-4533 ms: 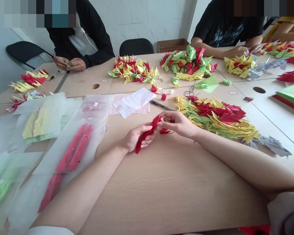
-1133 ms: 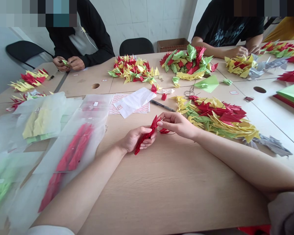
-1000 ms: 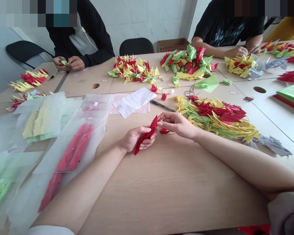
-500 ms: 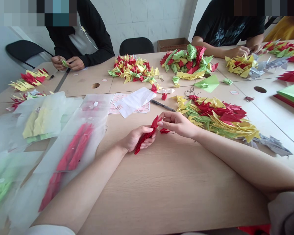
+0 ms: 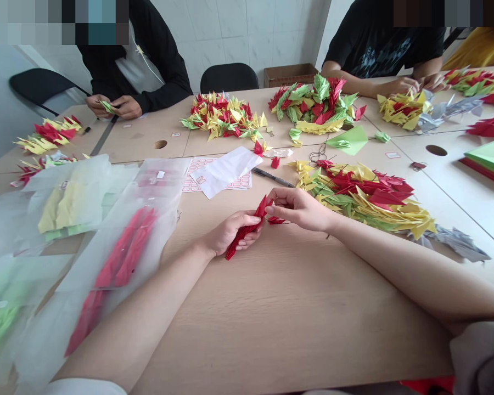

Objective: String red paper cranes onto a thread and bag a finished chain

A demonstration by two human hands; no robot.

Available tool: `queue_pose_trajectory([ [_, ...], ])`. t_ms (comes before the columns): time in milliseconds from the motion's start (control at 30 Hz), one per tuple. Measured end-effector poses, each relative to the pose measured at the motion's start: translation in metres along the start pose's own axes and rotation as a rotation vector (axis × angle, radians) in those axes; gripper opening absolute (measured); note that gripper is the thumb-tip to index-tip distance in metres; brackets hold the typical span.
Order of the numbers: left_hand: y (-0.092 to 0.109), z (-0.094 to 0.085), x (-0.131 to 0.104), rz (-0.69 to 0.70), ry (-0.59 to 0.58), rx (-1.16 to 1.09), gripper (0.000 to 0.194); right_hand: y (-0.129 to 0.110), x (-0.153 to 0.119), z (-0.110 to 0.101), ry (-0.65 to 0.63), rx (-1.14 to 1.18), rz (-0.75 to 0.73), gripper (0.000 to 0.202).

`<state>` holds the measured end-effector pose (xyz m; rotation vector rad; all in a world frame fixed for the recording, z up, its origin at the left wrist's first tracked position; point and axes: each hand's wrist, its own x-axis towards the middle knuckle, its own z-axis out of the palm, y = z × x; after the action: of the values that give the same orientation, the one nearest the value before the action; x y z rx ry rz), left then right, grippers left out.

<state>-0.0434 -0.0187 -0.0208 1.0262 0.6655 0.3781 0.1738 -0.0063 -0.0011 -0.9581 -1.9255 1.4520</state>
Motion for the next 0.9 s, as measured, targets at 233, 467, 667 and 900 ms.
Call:
queue_pose_trajectory([
  [233, -0.0034, 0.0032, 0.0022, 0.037, 0.08, 0.004, 0.022, -0.0002, -0.0002, 0.0003, -0.003, -0.023, 0.023, 0.024],
  [467, -0.0025, 0.0016, 0.0017, 0.035, 0.059, -0.001, 0.021, 0.0017, -0.0002, -0.0009, -0.006, -0.034, 0.029, 0.028],
  [667, -0.0022, 0.0035, 0.002, 0.023, 0.072, 0.009, 0.021, 0.0002, -0.0012, -0.0013, -0.001, -0.093, -0.001, 0.03],
  [900, 0.0, 0.0079, 0.0021, 0.009, 0.117, 0.022, 0.019, -0.0001, -0.0008, -0.0013, -0.004, -0.146, -0.023, 0.029],
])
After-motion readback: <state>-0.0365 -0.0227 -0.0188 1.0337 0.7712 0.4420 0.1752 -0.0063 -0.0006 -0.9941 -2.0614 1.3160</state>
